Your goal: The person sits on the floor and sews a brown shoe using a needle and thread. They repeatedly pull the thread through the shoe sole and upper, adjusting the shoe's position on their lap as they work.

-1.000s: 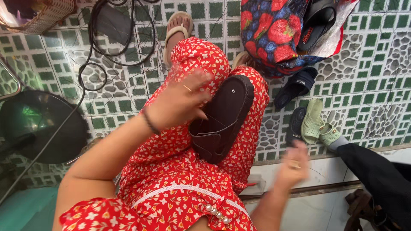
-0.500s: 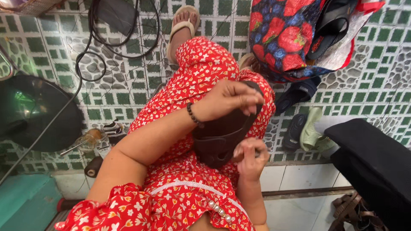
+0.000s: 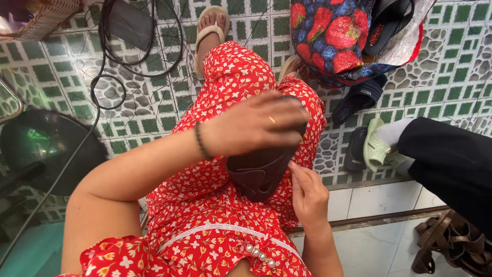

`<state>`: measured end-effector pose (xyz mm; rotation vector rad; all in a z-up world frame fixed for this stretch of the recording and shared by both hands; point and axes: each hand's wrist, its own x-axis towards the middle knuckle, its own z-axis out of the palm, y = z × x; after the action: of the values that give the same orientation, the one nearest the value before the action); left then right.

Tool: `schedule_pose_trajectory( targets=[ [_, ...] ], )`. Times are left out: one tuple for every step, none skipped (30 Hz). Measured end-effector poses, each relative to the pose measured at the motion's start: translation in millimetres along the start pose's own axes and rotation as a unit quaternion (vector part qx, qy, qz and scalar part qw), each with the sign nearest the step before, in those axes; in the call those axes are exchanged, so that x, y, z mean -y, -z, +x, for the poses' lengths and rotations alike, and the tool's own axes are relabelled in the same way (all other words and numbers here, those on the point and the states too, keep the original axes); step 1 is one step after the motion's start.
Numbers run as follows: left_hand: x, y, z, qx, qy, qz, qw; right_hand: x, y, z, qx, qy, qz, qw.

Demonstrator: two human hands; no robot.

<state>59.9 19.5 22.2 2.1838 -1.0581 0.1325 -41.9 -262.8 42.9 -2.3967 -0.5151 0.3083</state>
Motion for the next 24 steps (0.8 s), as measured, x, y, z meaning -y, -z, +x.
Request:
schedule_pose_trajectory(
  targets=[
    [5.8, -10.8, 6.7, -0.002, 0.001, -0.001, 1.0, 2.7, 1.7, 3.8, 0.002, 0.0, -0.002, 1.0],
    [9.6, -22.2, 11.7, 0.005, -0.068, 0.007, 0.998, 5.9, 4.0, 6.3, 0.002, 0.016, -0.01, 1.0],
    [13.5, -33.5, 16.6, 0.01, -0.137, 0.016, 0.99, 9.2, 6.0, 8.8, 0.002, 0.032, -0.018, 0.999],
    [16.9, -42.2, 18.2, 0.009, -0.135, 0.015, 0.991, 9.4, 6.5, 9.1, 0.005, 0.031, -0.019, 0.999],
    [20.5, -50.8, 20.4, 0.016, -0.153, -0.003, 0.988, 9.4, 7.6, 9.7, 0.012, 0.04, -0.036, 0.998],
    [24.6, -59.2, 23.6, 0.024, -0.172, -0.021, 0.985, 9.4, 8.7, 10.6, 0.019, 0.048, -0.054, 0.997],
    [26.1, -63.1, 25.1, 0.022, -0.172, -0.022, 0.985, 9.9, 10.4, 11.1, 0.019, 0.047, -0.056, 0.997],
    [27.4, -67.7, 26.9, 0.029, -0.182, -0.013, 0.983, 10.1, 12.5, 11.5, 0.028, 0.049, -0.088, 0.995],
    [29.0, -72.4, 28.7, 0.036, -0.193, -0.004, 0.981, 10.1, 14.3, 12.1, 0.036, 0.051, -0.119, 0.991],
    [28.8, -76.1, 30.9, 0.034, -0.192, -0.006, 0.981, 10.6, 16.7, 12.9, 0.039, 0.05, -0.121, 0.991],
    [28.8, -79.7, 32.7, 0.032, -0.192, -0.01, 0.981, 11.2, 18.6, 13.8, 0.052, 0.05, -0.147, 0.986],
    [29.3, -83.1, 34.3, 0.03, -0.192, -0.014, 0.981, 11.5, 20.4, 15.5, 0.066, 0.051, -0.174, 0.981],
    [29.4, -82.7, 36.5, 0.027, -0.189, -0.015, 0.981, 10.7, 19.8, 17.6, 0.069, 0.051, -0.175, 0.981],
    [29.5, -82.0, 38.7, 0.013, -0.193, -0.015, 0.981, 10.0, 19.4, 20.0, 0.067, 0.066, -0.188, 0.978],
    [29.6, -81.0, 40.6, -0.002, -0.196, -0.016, 0.98, 9.6, 18.8, 22.4, 0.064, 0.081, -0.201, 0.974],
    [30.5, -82.4, 41.8, -0.005, -0.193, -0.016, 0.981, 10.2, 17.6, 27.8, 0.068, 0.083, -0.202, 0.973],
    [30.9, -83.4, 43.0, -0.014, -0.191, -0.012, 0.981, 11.3, 16.6, 32.8, 0.063, 0.092, -0.182, 0.977],
    [31.0, -84.1, 44.1, -0.023, -0.189, -0.008, 0.982, 12.7, 15.0, 37.3, 0.057, 0.1, -0.162, 0.98],
    [31.8, -85.0, 44.3, -0.026, -0.187, -0.007, 0.982, 12.6, 11.8, 40.2, 0.06, 0.102, -0.164, 0.979],
    [32.9, -85.4, 45.3, -0.041, -0.184, -0.005, 0.982, 12.6, 8.9, 43.4, 0.062, 0.085, -0.165, 0.981],
    [33.0, -85.5, 46.7, -0.056, -0.181, -0.002, 0.982, 13.1, 6.8, 45.9, 0.064, 0.069, -0.167, 0.981],
    [32.7, -85.3, 42.6, -0.058, -0.182, 0.001, 0.982, 11.9, 6.8, 45.5, 0.063, 0.072, -0.168, 0.981],
    [31.3, -84.7, 38.6, -0.058, -0.167, -0.018, 0.984, 11.2, 7.4, 44.3, 0.058, 0.068, -0.159, 0.983],
    [29.3, -83.7, 34.3, -0.059, -0.151, -0.036, 0.986, 10.3, 8.7, 43.6, 0.055, 0.067, -0.149, 0.985]
  ],
)
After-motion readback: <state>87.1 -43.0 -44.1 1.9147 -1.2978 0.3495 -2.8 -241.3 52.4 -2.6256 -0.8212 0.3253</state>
